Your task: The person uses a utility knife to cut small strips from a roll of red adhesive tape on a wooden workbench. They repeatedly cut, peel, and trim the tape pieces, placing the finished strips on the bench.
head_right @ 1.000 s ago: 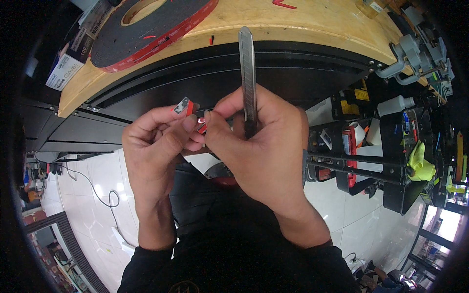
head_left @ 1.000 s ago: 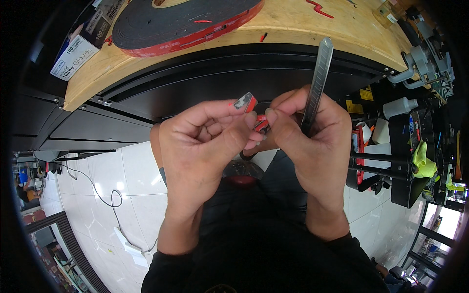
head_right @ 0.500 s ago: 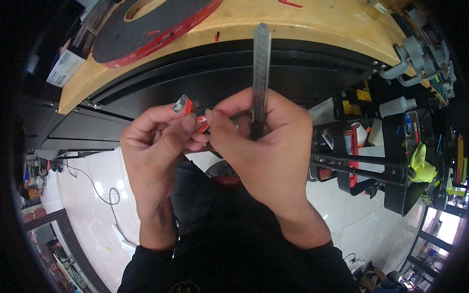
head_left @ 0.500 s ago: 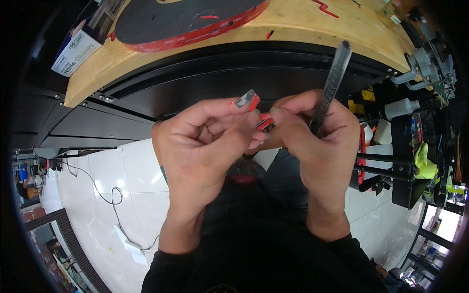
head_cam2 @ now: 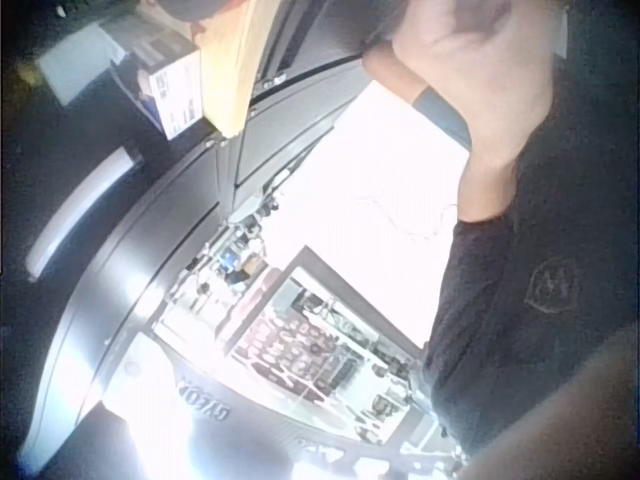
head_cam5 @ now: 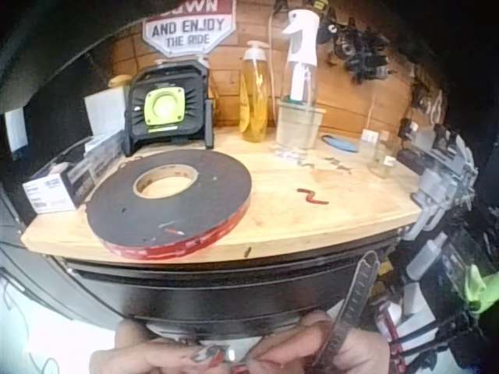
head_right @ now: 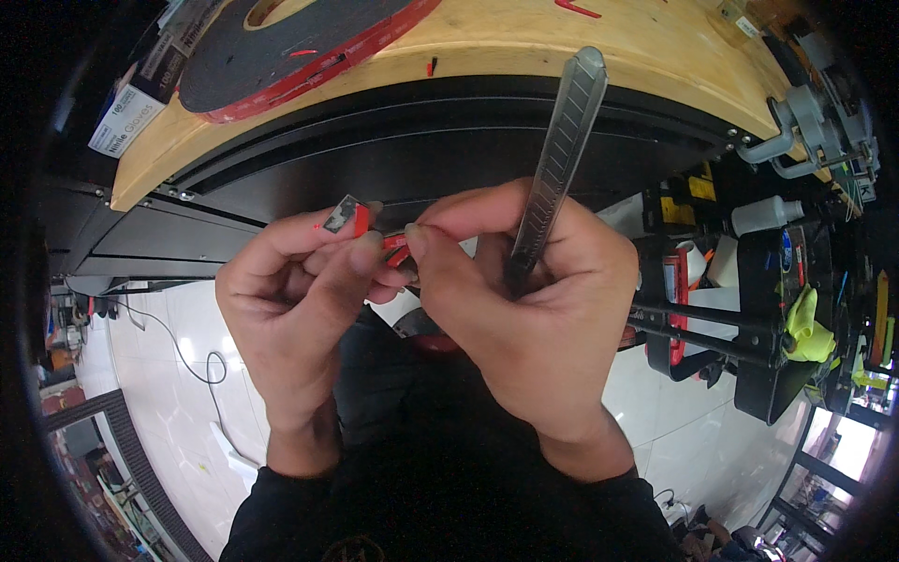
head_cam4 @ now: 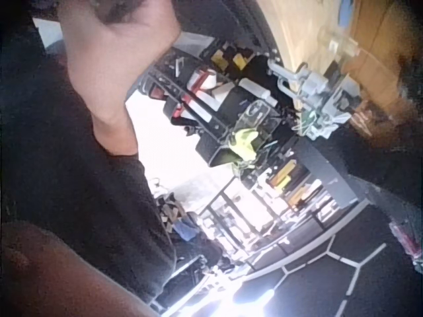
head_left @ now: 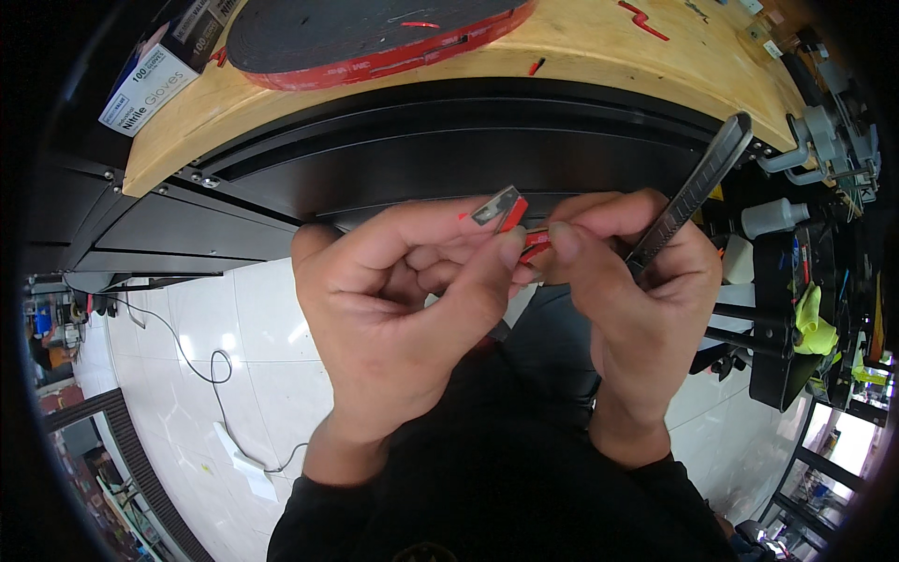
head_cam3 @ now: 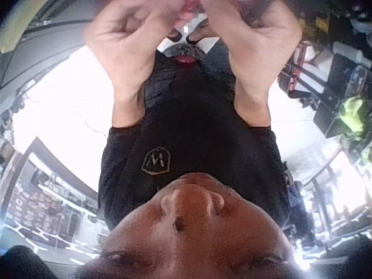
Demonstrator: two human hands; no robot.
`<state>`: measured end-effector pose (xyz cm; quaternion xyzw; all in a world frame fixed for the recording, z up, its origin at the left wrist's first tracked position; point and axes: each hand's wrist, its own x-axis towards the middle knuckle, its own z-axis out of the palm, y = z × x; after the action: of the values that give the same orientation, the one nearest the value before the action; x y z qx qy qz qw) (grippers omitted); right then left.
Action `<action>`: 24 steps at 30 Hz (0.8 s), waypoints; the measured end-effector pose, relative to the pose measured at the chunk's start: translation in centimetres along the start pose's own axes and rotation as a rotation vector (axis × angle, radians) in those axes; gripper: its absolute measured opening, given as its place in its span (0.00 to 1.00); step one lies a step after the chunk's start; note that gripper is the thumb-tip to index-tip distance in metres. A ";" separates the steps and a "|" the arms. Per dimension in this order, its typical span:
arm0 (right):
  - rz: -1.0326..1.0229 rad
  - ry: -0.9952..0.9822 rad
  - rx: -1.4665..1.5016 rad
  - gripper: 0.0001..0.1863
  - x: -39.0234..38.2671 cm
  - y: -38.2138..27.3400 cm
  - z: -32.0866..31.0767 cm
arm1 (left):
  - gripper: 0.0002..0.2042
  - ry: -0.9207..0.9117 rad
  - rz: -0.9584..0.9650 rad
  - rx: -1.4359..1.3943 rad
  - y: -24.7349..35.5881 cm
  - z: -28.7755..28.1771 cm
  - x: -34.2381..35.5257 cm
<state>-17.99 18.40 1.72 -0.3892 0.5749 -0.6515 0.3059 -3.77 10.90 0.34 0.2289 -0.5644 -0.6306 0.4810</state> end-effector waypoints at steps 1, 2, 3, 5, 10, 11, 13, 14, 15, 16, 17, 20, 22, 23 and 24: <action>-0.003 -0.002 0.005 0.04 0.0 0.1 0.0 | 0.08 0.000 -0.013 0.005 0.0 0.0 0.0; 0.001 -0.002 0.023 0.04 0.0 0.1 0.1 | 0.08 0.003 -0.015 0.003 0.0 -0.1 0.0; -0.001 -0.001 0.028 0.04 0.1 0.2 0.1 | 0.09 0.004 -0.017 -0.003 -0.1 -0.1 0.0; -0.008 0.001 0.029 0.04 0.1 0.4 0.1 | 0.09 0.001 -0.016 -0.007 -0.2 -0.1 0.1; -0.030 0.010 0.040 0.05 0.1 0.4 0.3 | 0.08 0.011 -0.011 0.004 -0.1 -0.1 0.0; -0.031 0.007 0.045 0.05 0.1 0.3 0.4 | 0.08 0.009 -0.010 0.008 0.0 -0.1 0.0; -0.029 0.015 0.050 0.05 0.1 0.3 0.4 | 0.08 -0.003 -0.009 0.011 0.0 -0.1 0.0; -0.026 0.022 0.054 0.05 0.1 0.2 0.4 | 0.08 -0.004 -0.009 0.005 0.0 -0.1 0.1; -0.022 0.025 0.060 0.05 0.1 0.2 0.4 | 0.08 -0.001 -0.008 0.001 0.0 0.0 0.1; -0.027 0.024 0.042 0.05 0.1 0.3 0.4 | 0.08 0.001 -0.007 -0.002 0.0 0.0 0.1; -0.033 0.023 0.025 0.05 0.2 0.4 0.2 | 0.08 0.003 -0.009 0.004 0.1 0.1 0.1; -0.036 0.029 0.010 0.05 -0.1 0.3 0.3 | 0.08 0.003 -0.004 -0.001 0.0 0.0 -0.2; -0.030 0.034 0.029 0.05 -0.1 0.3 0.4 | 0.08 -0.001 -0.004 -0.004 0.0 0.0 -0.2; -0.031 0.036 0.039 0.05 -0.1 0.3 0.4 | 0.08 -0.001 -0.006 -0.006 0.0 0.0 -0.2; -0.031 0.037 0.050 0.05 -0.1 0.3 0.5 | 0.08 -0.001 -0.007 -0.008 0.0 0.1 -0.2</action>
<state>-17.59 18.17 1.42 -0.3784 0.5577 -0.6775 0.2947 -3.73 11.09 0.31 0.2288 -0.5613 -0.6346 0.4794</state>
